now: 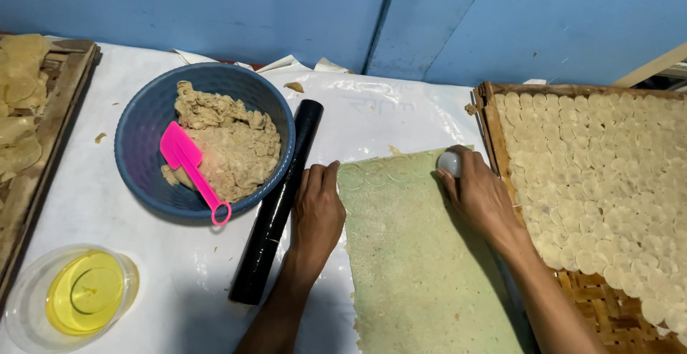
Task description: The person is rolling out dough and cutting it into circular shapes to prepare crackers.
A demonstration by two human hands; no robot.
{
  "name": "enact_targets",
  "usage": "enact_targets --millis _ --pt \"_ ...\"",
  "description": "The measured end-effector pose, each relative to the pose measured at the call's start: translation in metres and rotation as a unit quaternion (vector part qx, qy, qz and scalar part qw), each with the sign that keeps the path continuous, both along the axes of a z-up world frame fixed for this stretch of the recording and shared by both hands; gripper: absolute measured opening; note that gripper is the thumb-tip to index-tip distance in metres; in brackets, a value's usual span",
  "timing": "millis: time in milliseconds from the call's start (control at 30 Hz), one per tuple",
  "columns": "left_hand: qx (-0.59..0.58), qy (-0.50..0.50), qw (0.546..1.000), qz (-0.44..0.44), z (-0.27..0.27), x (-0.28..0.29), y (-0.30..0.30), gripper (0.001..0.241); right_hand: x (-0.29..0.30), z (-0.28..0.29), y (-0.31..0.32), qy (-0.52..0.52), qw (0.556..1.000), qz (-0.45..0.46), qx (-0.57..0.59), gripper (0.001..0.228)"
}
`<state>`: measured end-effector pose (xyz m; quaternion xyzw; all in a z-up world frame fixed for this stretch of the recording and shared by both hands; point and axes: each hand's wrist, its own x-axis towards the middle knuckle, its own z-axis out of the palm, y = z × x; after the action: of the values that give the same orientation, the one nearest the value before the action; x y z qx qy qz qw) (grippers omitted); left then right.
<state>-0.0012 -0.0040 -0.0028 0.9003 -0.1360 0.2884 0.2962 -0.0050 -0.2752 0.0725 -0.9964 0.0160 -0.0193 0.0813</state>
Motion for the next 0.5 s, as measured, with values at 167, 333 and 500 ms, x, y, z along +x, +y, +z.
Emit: enact_targets --millis 167,333,500 --pt "0.001 0.005 1.0 0.0 0.001 0.0 0.0 0.035 0.014 -0.009 0.0 0.033 0.996 0.02 -0.085 0.045" --pt "-0.011 0.008 1.0 -0.006 0.004 -0.001 0.0 0.036 0.02 -0.006 0.007 0.047 0.988 0.019 -0.143 0.049" --pt "-0.004 0.004 1.0 -0.002 0.005 0.0 -0.001 0.035 0.02 -0.002 0.002 0.064 0.988 0.057 -0.13 0.046"
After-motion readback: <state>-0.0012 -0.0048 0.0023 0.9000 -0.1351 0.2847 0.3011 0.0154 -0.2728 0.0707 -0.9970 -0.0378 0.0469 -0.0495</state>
